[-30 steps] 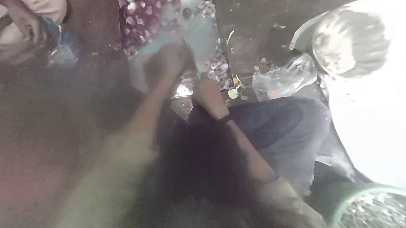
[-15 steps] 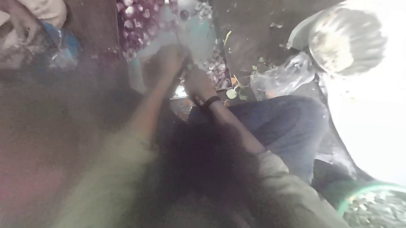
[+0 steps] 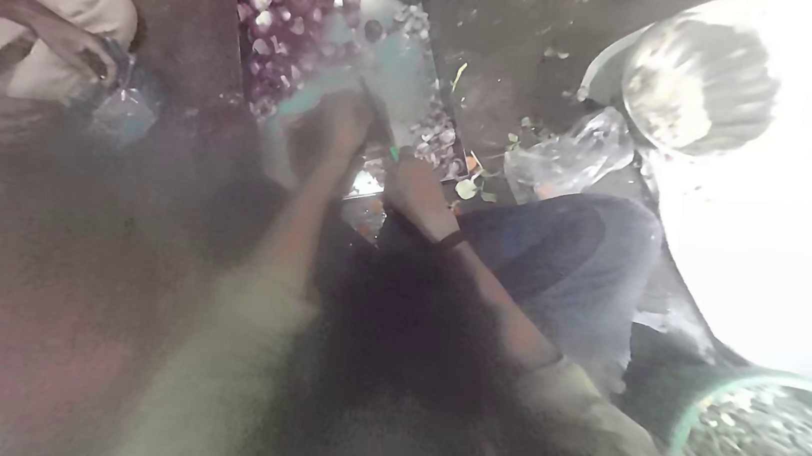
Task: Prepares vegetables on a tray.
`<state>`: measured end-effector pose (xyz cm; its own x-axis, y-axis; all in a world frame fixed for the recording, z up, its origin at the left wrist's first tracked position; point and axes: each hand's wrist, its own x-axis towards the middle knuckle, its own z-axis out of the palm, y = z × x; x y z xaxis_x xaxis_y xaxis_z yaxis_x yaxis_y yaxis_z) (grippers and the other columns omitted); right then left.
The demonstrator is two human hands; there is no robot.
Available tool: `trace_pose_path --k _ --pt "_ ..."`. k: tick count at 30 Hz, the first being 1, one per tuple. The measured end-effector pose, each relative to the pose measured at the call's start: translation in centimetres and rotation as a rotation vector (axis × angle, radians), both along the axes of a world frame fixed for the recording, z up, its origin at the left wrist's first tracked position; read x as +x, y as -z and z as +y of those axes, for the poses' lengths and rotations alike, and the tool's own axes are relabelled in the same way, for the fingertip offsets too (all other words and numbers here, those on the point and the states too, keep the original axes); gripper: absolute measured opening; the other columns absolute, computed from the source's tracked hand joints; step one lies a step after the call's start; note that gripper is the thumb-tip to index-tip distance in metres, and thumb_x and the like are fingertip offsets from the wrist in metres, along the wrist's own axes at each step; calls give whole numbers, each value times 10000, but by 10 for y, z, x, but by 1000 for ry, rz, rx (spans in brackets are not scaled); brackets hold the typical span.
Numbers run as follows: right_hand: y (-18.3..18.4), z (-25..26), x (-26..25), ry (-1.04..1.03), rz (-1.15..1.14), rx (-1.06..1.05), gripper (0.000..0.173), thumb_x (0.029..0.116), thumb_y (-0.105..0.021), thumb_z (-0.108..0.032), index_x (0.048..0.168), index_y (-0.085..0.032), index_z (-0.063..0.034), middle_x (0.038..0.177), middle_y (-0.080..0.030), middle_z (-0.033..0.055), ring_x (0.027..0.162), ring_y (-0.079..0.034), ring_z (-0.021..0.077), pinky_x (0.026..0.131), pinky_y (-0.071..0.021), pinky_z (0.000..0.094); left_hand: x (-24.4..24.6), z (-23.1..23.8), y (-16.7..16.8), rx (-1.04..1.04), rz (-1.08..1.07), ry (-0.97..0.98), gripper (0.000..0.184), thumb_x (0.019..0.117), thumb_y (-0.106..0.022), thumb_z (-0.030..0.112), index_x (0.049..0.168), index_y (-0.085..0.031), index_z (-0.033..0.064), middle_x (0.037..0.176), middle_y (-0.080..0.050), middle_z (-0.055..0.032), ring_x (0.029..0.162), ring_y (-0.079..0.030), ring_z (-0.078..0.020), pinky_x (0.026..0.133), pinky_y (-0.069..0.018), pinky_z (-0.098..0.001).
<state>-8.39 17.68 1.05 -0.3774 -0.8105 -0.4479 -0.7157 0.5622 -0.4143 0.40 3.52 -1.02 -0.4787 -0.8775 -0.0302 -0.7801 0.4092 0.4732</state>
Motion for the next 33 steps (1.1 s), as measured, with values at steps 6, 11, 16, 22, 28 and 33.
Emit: trace_pose_path --k 6,11,16,22,28,33 --pt "-3 5 -2 10 -29 7 411 1076 -472 -331 1322 -568 -16 1079 -696 219 1004 -704 405 815 -567 599 -5 4 -13 56 -50 -19 185 923 -720 147 1089 -761 75 1183 -726 -137 1180 -664 -326 1055 -502 -550" --pt "5 0 0 12 -31 1 454 1043 -553 -324 1383 -512 -26 1098 -687 221 984 -708 400 816 -576 597 -1 0 -4 18 -31 -2 172 922 -714 133 1076 -760 71 1160 -731 -144 1153 -676 -324 1038 -516 -543" --pt "6 -11 2 3 -9 18 383 1037 -551 -311 1287 -535 -22 997 -696 197 919 -719 382 764 -580 578 1 -2 -5 15 -28 12 171 921 -695 142 1057 -760 62 1134 -734 -140 1137 -680 -310 1030 -516 -528" --pt "9 -25 -2 -50 17 7 480 962 -635 -283 1329 -509 -1 1060 -689 215 973 -709 400 785 -572 589 -2 0 -13 50 -61 -4 183 939 -693 151 1087 -769 75 1165 -733 -135 1155 -676 -309 1046 -511 -530" --pt "11 -36 -2 -115 -3 -37 387 1006 -596 -271 1259 -622 20 1171 -679 232 1071 -687 407 850 -559 603 -3 0 -14 54 -71 4 172 945 -691 135 1086 -773 79 1170 -731 -139 1171 -668 -316 1053 -503 -533" --pt "17 -39 1 -50 2 -4 481 1000 -606 -324 1336 -557 16 1084 -701 230 994 -709 409 795 -573 613 -3 0 -10 102 -5 -64 197 927 -708 157 1107 -758 97 1152 -741 -114 1116 -697 -284 996 -548 -532"
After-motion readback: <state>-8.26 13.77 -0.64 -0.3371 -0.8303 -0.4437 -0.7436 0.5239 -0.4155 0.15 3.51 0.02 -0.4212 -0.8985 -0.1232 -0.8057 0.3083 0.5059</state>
